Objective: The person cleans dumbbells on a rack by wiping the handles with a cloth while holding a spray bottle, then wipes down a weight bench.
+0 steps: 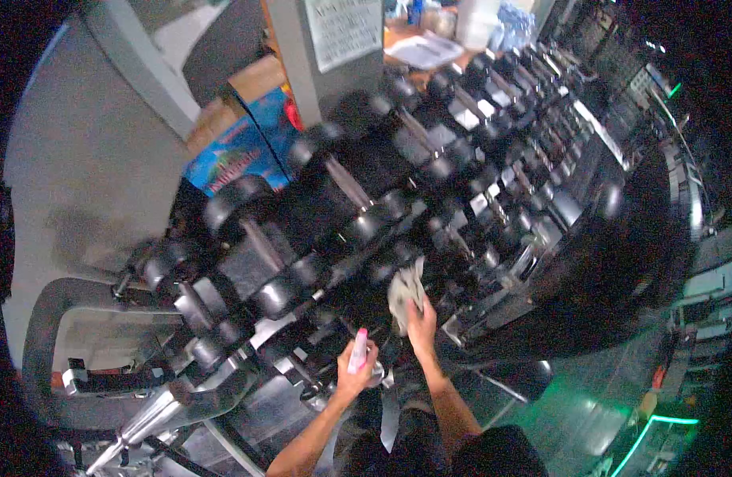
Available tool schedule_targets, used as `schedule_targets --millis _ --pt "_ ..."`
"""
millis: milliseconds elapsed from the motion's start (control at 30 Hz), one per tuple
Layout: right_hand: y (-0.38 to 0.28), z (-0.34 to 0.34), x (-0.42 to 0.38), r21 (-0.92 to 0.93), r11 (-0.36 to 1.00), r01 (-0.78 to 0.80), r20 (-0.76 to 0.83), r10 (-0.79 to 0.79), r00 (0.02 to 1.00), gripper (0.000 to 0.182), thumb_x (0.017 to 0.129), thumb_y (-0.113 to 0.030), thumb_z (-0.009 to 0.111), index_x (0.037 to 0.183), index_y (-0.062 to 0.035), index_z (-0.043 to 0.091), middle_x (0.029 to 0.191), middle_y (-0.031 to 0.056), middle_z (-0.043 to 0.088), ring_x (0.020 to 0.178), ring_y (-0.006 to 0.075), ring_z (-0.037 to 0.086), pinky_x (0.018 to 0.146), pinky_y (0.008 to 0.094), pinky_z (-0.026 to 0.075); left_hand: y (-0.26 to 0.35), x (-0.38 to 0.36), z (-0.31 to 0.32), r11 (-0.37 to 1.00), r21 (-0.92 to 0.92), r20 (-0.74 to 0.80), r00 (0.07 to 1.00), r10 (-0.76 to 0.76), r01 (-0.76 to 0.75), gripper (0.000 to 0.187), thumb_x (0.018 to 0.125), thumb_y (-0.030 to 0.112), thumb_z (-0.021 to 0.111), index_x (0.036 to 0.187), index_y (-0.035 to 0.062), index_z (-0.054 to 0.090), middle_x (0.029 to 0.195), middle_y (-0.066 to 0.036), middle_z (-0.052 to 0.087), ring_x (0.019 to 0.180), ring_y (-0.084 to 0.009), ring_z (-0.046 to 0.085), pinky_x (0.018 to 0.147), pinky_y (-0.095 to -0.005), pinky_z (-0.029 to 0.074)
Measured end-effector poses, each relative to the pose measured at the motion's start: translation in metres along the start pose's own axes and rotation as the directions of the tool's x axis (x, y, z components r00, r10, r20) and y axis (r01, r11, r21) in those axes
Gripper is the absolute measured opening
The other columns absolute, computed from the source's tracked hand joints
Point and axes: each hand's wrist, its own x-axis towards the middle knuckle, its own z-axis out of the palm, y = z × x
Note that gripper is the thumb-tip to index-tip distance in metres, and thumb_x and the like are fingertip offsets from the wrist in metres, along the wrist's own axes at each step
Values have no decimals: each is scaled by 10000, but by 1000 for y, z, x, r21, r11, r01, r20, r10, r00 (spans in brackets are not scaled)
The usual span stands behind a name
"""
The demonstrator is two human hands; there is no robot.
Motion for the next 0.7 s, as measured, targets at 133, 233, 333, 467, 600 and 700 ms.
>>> schedule_targets --millis 133,233,333,467,600,700 --pt "-1 41 76 -655 514 555 185 -603 776 393 821 -106 622 1200 -18 567 1312 193 481 1188 356 476 954 404 443 -13 26 26 996 -76 -14 999 -45 43 78 843 84 648 883 42 595 640 -12 564 576 -62 522 522 -238 437" --pt "13 58 121 -764 350 541 313 -533 786 443 768 -109 650 1199 -45 566 1299 196 478 1189 375 465 942 436 457 -42 29 38 999 -32 -83 996 35 -37 76 830 62 651 883 45 599 635 -8 560 565 -63 522 515 -241 430" --pt "10 55 150 -750 514 416 187 -438 879 417 780 -176 651 1159 -30 559 1181 234 537 1102 404 522 890 451 480 -38 21 33 992 120 -15 999 48 -45 71 819 55 655 878 44 616 629 -5 556 555 -60 525 516 -240 431" --pt "46 34 233 -865 405 297 288 -86 954 381 915 -347 485 981 2 624 937 279 616 912 449 594 820 454 497 -48 11 31 998 57 -24 999 -32 33 80 822 52 650 895 38 621 630 -4 562 554 -62 531 518 -239 435" --pt "120 17 299 -631 582 512 449 -264 854 424 931 -353 437 881 14 643 934 235 644 776 433 617 692 452 511 -52 9 32 997 21 -36 996 -77 78 75 823 47 649 891 33 619 632 -5 567 555 -62 538 516 -241 437" --pt "95 20 288 -574 788 225 362 -2 932 390 917 -342 468 898 11 633 881 228 648 715 417 618 643 451 501 -49 10 34 1000 21 -57 998 -13 14 70 826 40 652 887 36 619 638 -1 572 553 -53 534 512 -233 434"
